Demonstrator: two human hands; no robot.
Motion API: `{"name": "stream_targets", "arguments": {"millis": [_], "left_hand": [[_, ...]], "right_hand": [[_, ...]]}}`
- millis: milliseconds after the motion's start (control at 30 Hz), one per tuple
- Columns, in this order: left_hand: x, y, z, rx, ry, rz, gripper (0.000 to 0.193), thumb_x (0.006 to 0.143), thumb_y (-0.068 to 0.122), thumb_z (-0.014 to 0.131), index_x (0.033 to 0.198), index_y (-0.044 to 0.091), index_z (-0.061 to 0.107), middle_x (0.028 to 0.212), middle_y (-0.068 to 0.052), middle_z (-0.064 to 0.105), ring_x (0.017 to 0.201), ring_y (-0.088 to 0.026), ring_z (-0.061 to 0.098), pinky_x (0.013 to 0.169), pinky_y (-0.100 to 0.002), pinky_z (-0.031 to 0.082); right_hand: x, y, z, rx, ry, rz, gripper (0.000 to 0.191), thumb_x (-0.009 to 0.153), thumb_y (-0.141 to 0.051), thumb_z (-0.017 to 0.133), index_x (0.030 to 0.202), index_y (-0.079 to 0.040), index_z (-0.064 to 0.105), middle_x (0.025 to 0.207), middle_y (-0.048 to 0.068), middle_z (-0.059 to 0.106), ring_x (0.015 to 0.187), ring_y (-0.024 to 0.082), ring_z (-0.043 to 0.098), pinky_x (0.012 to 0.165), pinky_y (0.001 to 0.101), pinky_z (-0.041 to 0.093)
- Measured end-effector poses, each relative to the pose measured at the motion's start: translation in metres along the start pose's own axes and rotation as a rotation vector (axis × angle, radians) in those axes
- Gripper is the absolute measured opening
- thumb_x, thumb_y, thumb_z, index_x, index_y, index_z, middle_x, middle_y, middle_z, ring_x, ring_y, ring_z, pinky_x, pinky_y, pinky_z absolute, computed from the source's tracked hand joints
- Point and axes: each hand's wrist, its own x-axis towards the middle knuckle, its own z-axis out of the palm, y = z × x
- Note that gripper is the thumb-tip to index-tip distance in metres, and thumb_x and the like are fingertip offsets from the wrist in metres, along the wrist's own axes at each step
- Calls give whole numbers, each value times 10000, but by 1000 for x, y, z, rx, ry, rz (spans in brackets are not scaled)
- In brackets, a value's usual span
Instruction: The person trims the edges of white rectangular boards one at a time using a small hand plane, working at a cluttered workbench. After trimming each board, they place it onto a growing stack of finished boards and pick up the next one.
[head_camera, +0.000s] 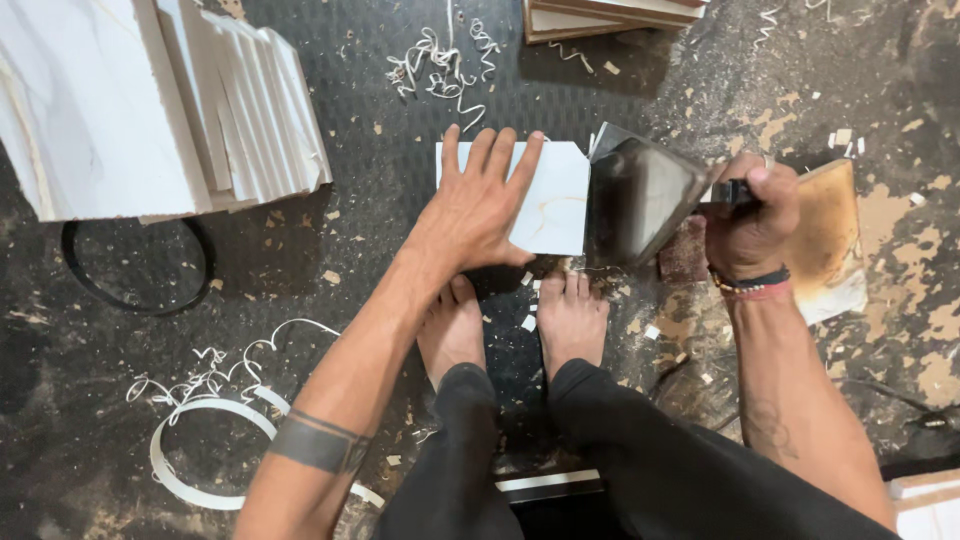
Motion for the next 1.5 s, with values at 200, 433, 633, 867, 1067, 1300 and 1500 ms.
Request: {"name": "stream_targets", "arguments": {"millis": [200,433,633,867,1067,1300,1500], "left_hand": [[7,32,-22,127,17,102,1472,387,766,874,1488,-70,371,1326,-310,499,1271,-440,443,990,-686,339],[20,70,-46,407,55,95,1392,393,795,795,1428,-90,504,1186,-224,569,1142,-354,505,935,-595,394],[29,77,-54,612,55,114,1361,434,820,742,1439,-72,522,1142,-214,587,1097,-341,514,925,-565,396],[35,75,-49,693,47,153,1373,428,850,699,1456,-42,517,1143,-199,590,1092,-329,516,920,-558,391],[30,76,-42,690,173,143,1166,571,705,803,1449,-15,536,1167,-211,588,1127,-337,508,964,-577,384],[23,77,-38,539,66,122,1335,386,818,772,1420,2,553,1155,-231,599,1083,-355,532,894,-567,428],[23,76,-33,495,74,104,1351,371,831,777,1426,18,547,1159,-239,601,1094,-362,541,913,-576,436]], "right_hand": [[1,6,2,53,-20,-98,521,1064,-385,590,662,-69,493,574,62,420,564,184,415,586,357,346],[-1,19,-14,-8,83,-38,452,987,-447,528,658,-149,440,561,0,370,501,141,335,469,314,290],[0,20,-20,53,6,-51,504,1020,-430,533,634,-134,403,555,-3,345,518,147,326,488,348,269],[-5,20,-21,76,43,-23,490,1020,-419,500,637,-137,380,545,-6,328,527,137,326,460,330,266],[-4,18,-19,56,-4,-14,505,1019,-429,472,638,-103,410,551,33,379,546,164,354,502,334,295],[-4,18,-18,6,-24,-79,534,1033,-431,479,630,-87,418,544,46,385,544,177,358,560,355,310],[-1,21,-21,-19,-20,-59,528,1029,-461,465,638,-113,403,528,21,366,520,152,326,540,341,296]]}}
